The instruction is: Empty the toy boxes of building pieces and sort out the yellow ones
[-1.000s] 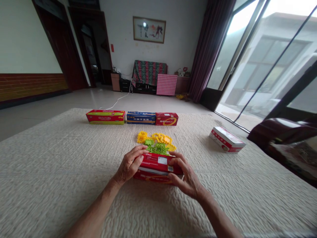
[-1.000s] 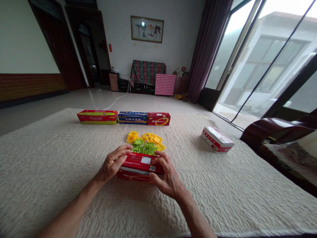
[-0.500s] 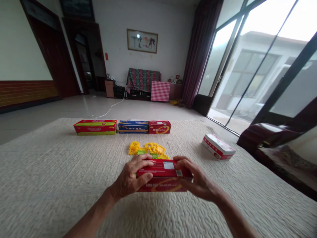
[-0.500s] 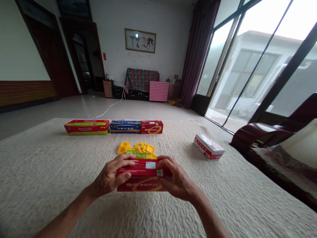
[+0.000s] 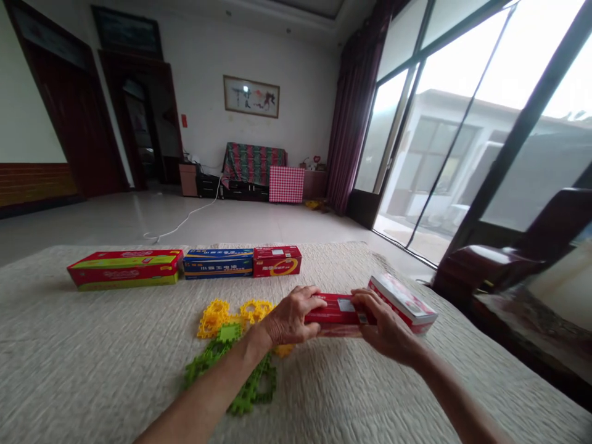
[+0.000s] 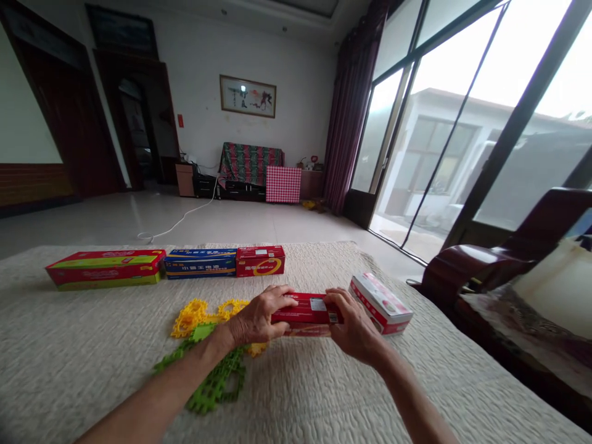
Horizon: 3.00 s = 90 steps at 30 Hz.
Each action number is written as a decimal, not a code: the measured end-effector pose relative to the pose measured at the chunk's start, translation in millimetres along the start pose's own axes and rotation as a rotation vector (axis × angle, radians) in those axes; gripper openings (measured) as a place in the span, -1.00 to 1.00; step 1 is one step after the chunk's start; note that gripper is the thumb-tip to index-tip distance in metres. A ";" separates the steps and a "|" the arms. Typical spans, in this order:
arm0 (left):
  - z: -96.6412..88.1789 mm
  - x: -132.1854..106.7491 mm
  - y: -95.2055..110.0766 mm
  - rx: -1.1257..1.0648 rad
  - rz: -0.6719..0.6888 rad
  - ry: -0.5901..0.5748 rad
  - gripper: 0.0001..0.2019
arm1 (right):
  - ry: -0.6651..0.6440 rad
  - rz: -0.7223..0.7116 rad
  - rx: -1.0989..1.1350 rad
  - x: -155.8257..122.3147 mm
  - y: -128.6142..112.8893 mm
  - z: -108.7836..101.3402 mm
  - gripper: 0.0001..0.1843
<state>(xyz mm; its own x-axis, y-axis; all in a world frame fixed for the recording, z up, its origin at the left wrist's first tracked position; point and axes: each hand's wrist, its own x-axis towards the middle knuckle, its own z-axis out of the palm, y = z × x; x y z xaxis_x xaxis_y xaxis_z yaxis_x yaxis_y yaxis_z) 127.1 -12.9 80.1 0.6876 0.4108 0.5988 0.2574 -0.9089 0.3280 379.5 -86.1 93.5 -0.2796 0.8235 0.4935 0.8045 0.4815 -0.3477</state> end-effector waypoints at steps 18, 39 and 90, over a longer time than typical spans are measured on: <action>-58.3 -19.3 -67.2 0.095 -0.239 0.117 -0.74 | -0.313 -0.034 -0.265 93.0 31.5 36.4 -0.32; -28.4 18.3 -182.3 0.712 -0.409 -0.020 -0.83 | -0.068 0.236 -0.485 168.6 140.2 91.3 -0.38; -94.1 -217.1 104.6 0.432 -0.314 0.156 -0.81 | -0.017 0.151 0.652 -75.8 -167.3 121.9 -0.23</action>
<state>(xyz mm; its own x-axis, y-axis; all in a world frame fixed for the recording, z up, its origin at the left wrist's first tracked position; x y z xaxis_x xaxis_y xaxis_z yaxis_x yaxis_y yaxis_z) -59.2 -190.4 53.1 0.4327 0.6425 0.6325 0.7113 -0.6743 0.1984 202.2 -192.6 17.1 -0.2013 0.8983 0.3905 0.3554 0.4385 -0.8255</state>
